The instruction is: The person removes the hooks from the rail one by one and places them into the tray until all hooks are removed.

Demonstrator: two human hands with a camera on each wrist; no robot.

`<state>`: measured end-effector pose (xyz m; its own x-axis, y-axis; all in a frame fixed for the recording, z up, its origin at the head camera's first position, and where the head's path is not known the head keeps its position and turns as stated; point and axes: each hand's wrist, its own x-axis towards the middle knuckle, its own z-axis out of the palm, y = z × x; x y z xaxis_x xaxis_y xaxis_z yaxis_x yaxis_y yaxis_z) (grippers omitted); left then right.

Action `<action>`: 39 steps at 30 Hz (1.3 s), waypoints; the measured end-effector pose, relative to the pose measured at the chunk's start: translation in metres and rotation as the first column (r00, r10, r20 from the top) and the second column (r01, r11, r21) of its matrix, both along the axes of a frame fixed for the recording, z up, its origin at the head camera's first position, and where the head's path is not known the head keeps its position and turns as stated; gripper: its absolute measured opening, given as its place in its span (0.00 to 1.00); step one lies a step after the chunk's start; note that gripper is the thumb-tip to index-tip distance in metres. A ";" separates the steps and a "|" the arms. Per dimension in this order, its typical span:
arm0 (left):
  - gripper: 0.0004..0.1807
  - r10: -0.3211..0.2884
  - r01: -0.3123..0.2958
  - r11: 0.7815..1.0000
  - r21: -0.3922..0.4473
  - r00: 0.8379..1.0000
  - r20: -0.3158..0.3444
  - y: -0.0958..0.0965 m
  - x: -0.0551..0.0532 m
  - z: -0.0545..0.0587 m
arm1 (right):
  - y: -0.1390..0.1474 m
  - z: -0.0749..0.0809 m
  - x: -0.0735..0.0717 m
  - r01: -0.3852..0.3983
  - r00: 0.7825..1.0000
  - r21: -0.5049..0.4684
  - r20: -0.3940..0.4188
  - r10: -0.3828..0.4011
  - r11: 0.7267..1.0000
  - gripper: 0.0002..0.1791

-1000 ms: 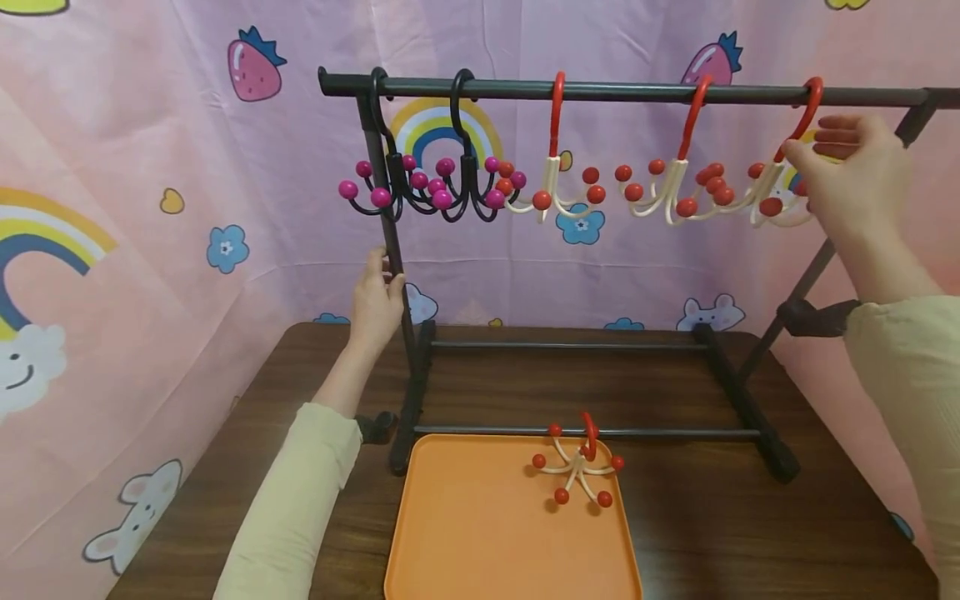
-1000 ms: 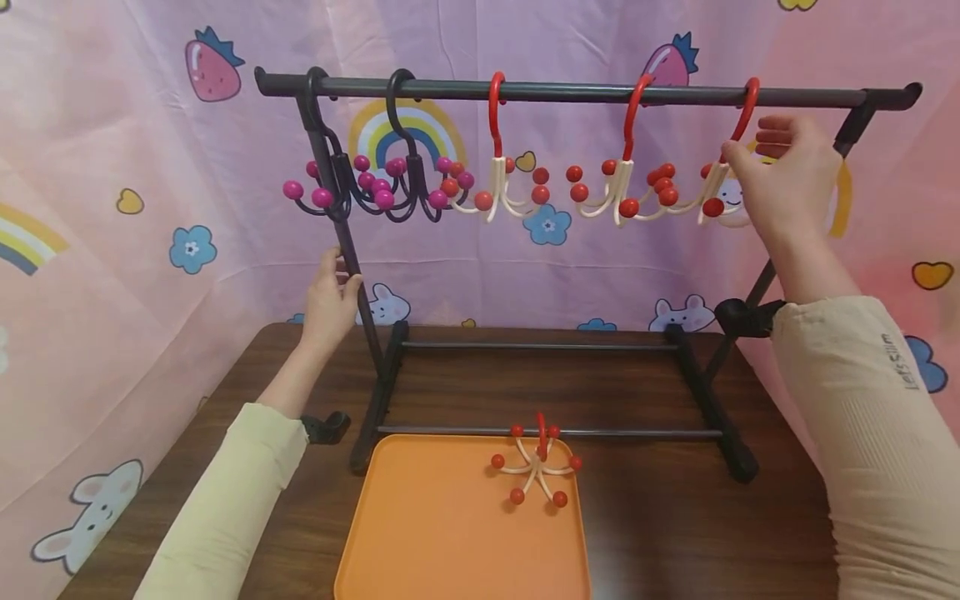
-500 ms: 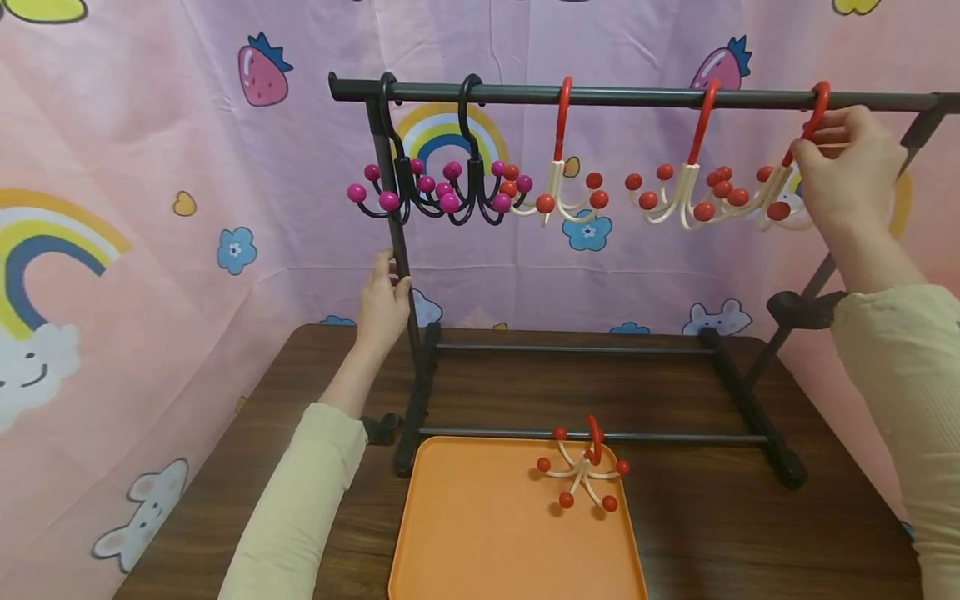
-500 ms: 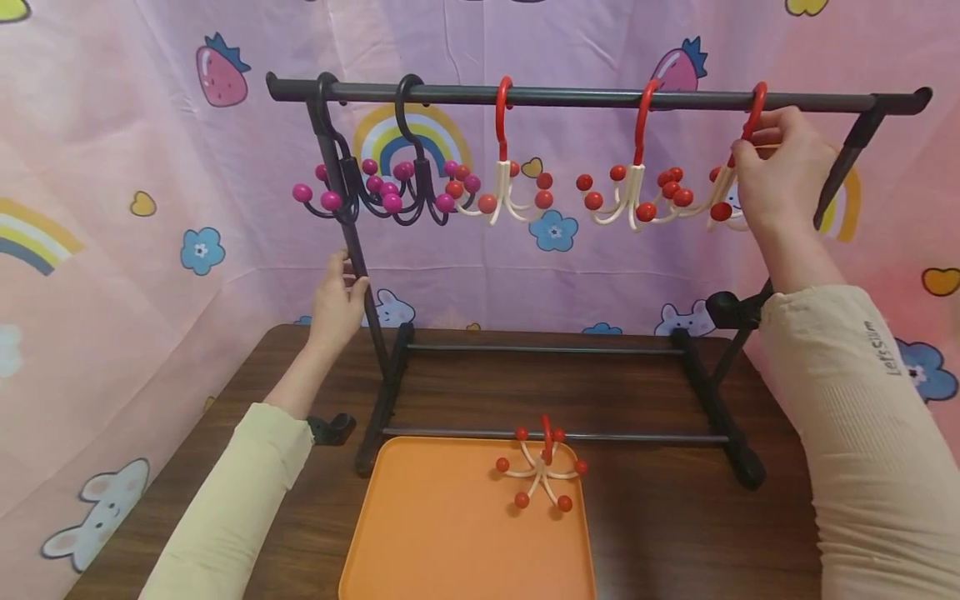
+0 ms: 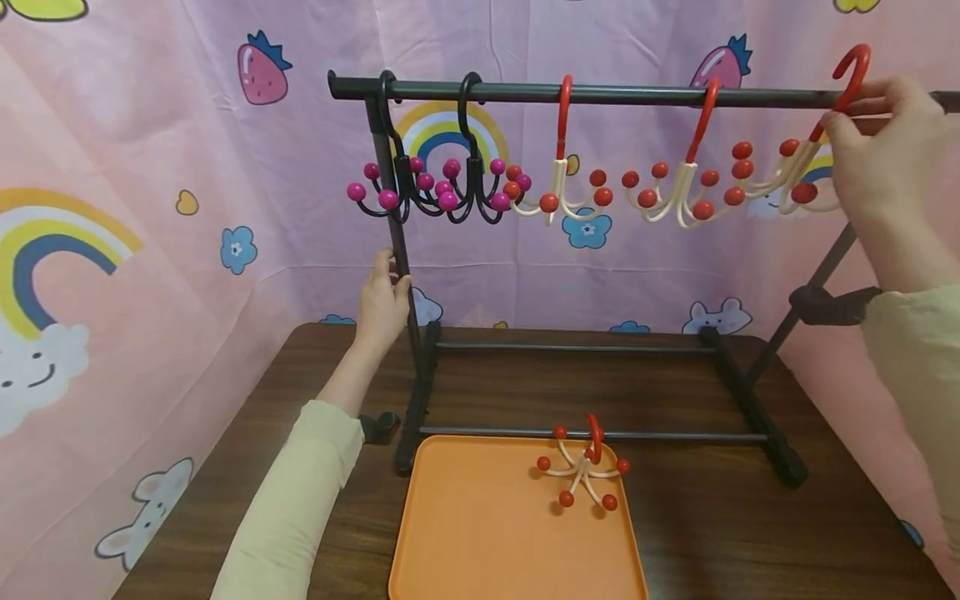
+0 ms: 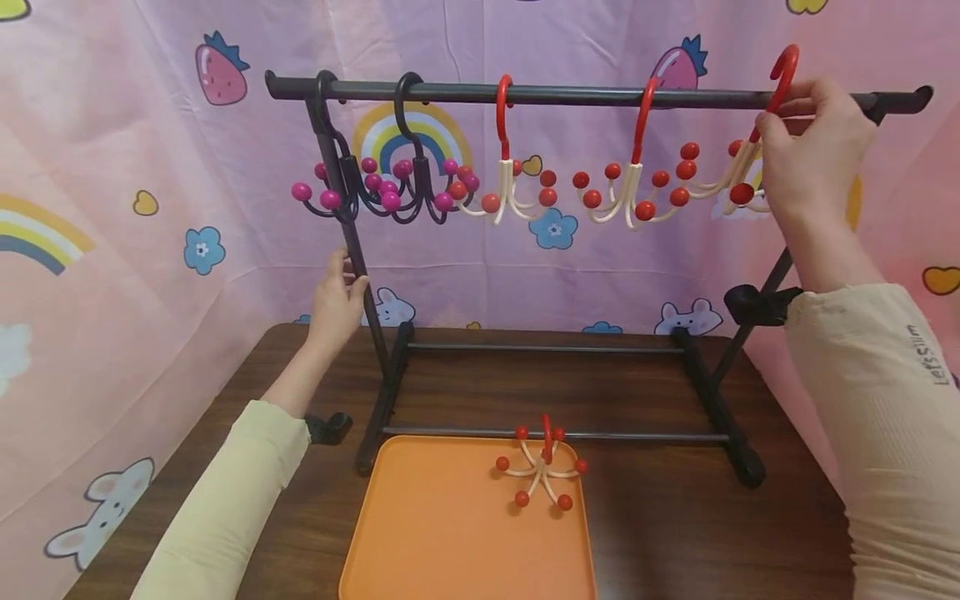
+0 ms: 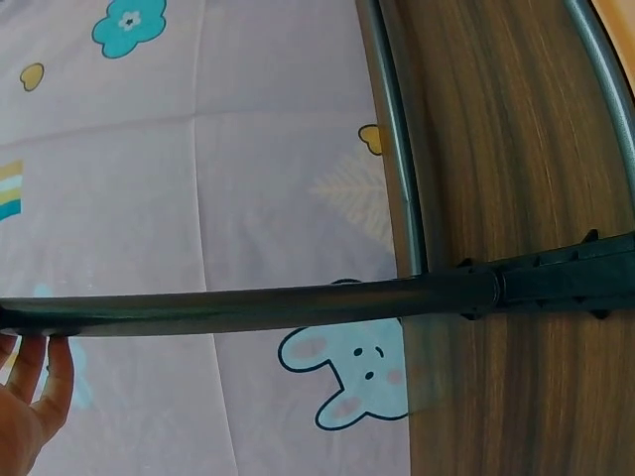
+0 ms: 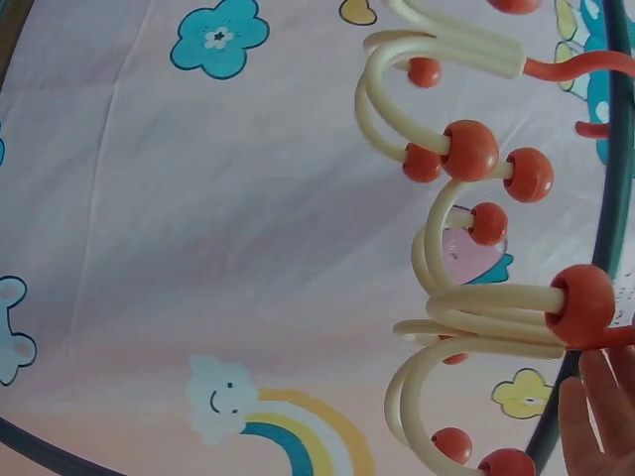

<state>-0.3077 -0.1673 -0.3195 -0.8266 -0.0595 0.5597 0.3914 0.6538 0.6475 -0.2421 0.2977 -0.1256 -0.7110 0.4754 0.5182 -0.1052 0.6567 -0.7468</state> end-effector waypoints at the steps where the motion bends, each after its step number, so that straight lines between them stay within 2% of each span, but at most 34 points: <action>1: 0.19 0.000 0.000 1.000 -0.002 1.000 -0.002 0.000 0.000 0.000 | 0.000 0.000 0.002 0.005 1.000 0.009 -0.008 -0.005 1.000 0.19; 8: 0.19 0.006 -0.006 1.000 -0.001 1.000 -0.006 0.000 0.001 -0.001 | 0.002 -0.002 0.020 0.023 1.000 -0.014 -0.012 -0.023 1.000 0.21; 14: 0.19 0.005 -0.005 1.000 0.004 1.000 -0.006 0.001 0.002 -0.001 | 0.005 -0.016 0.034 0.030 0.999 -0.048 -0.029 -0.031 0.998 0.21; 18: 0.19 0.002 -0.002 1.000 0.009 1.000 0.000 0.001 0.002 -0.002 | 0.007 -0.033 0.039 0.016 0.998 -0.090 -0.056 -0.021 0.996 0.20; 25: 0.19 -0.002 0.002 1.000 0.006 1.000 0.010 0.001 0.003 -0.001 | 0.004 -0.068 0.042 0.051 0.991 -0.091 -0.121 -0.062 0.995 0.16; 30: 0.19 -0.002 0.002 1.000 0.005 1.000 -0.011 0.001 0.003 -0.001 | -0.001 -0.084 0.044 0.017 0.982 -0.070 -0.185 -0.030 0.997 0.13; 35: 0.20 -0.002 0.002 1.000 0.010 1.000 -0.009 0.001 0.003 -0.001 | -0.011 -0.103 0.051 -0.024 0.991 -0.105 -0.136 0.009 0.994 0.15; 39: 0.20 0.000 0.000 1.000 0.011 1.000 -0.003 0.002 0.002 0.000 | -0.021 -0.123 0.055 -0.077 0.985 -0.080 -0.159 0.064 0.994 0.15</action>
